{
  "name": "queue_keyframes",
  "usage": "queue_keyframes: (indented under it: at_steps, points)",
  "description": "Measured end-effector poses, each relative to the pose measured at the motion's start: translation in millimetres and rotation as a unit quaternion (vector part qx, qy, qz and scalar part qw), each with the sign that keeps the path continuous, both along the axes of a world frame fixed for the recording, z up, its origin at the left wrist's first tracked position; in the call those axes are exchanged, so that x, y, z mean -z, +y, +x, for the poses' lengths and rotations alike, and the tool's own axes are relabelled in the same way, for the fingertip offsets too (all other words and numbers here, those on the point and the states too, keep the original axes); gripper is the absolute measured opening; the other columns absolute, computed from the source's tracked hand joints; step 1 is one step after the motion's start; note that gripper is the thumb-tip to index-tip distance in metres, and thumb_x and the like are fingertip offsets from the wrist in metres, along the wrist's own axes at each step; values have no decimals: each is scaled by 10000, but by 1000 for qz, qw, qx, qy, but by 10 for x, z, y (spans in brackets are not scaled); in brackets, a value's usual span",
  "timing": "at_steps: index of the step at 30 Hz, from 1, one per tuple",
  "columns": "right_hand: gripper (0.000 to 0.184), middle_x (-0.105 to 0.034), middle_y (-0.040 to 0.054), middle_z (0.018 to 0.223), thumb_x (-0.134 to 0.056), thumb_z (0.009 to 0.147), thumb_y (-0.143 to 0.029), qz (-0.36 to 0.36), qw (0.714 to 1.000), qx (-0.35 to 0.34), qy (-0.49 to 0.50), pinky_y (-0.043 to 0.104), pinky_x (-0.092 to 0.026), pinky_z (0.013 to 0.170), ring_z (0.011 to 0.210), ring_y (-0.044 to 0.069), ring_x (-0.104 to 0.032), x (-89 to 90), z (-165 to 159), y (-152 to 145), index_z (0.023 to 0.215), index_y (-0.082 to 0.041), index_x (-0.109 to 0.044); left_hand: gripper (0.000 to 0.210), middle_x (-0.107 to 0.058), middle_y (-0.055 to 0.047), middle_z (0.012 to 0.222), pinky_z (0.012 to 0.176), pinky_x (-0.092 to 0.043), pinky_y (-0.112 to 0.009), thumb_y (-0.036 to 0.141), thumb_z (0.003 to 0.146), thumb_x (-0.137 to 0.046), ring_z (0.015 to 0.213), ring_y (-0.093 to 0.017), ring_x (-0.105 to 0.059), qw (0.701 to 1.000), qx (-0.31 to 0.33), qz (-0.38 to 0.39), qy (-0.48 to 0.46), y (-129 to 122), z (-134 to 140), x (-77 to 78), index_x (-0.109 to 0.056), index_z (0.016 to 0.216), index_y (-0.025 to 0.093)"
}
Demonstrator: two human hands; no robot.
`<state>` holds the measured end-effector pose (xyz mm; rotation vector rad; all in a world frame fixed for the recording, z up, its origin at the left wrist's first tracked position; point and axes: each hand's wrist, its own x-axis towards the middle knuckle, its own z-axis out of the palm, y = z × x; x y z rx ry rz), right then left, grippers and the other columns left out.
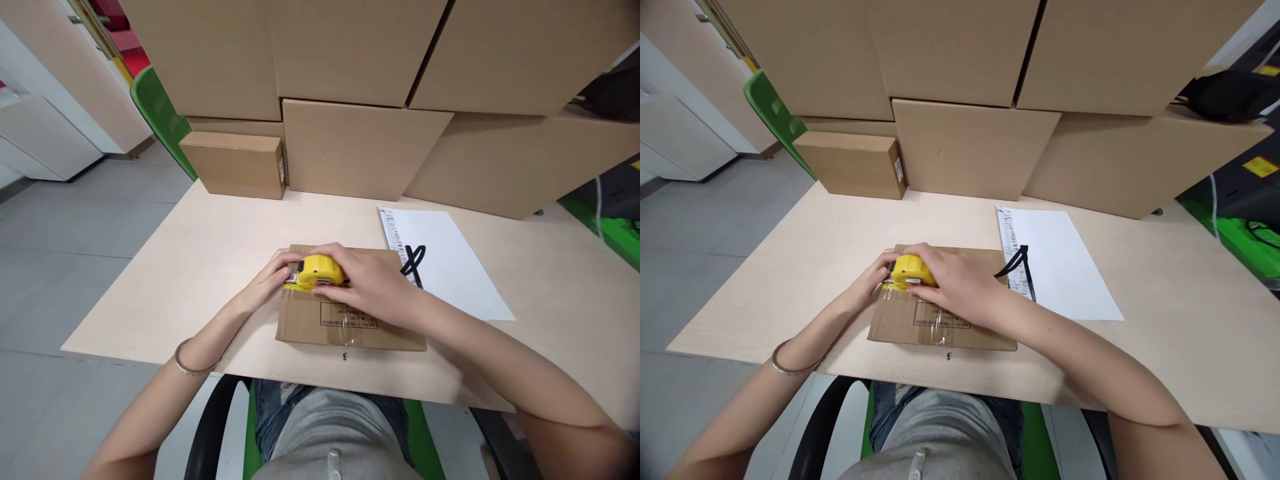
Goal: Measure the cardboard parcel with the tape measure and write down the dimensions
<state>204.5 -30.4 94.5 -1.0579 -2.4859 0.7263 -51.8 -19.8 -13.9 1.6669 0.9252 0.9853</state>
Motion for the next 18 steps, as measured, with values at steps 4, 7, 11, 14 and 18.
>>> queue_keyframes:
  at_steps: [4,7,11,14,18]
  points:
    - [390,-768,35,1155,-706,955,-429,-38,998,49,-9,357,-540,806,946,246,-730,-23,539,-51,1304,-289,-603,460,-638,-93,1296,1228,-330,-486,590,1010,-540,1336,-307,-526,1000,6,13,27,-14,-14,-81,-705,1306,278]
    - [419,-755,36,1136,-720,925,-532,-78,992,101,3,344,-545,726,885,237,-712,-59,1098,-98,1277,-319,-646,390,-637,-83,1303,1213,-346,-474,515,1026,-539,1328,-295,-534,999,15,20,22,-26,1,-117,-707,1302,297]
    - [462,-748,35,1066,-761,856,-606,-55,981,186,6,349,-537,667,808,233,-682,29,1632,-158,1216,-332,-671,365,-644,-78,1301,1189,-362,-473,479,1028,-536,1307,-290,-544,1000,17,17,21,-19,4,-117,-708,1304,312]
    - [451,-744,39,1076,-739,864,-630,-63,979,196,9,370,-546,710,846,249,-690,159,1724,-196,1202,-338,-673,384,-647,-86,1293,1168,-378,-477,503,1019,-544,1284,-295,-553,999,15,20,25,-9,-11,-100,-712,1302,305]
    - [445,-739,47,1069,-716,882,-635,-65,979,194,11,365,-535,676,828,247,-675,159,1696,-237,1193,-318,-677,413,-651,-100,1290,1173,-376,-478,532,1015,-550,1284,-299,-548,999,11,19,29,-9,-24,-97,-714,1304,286]
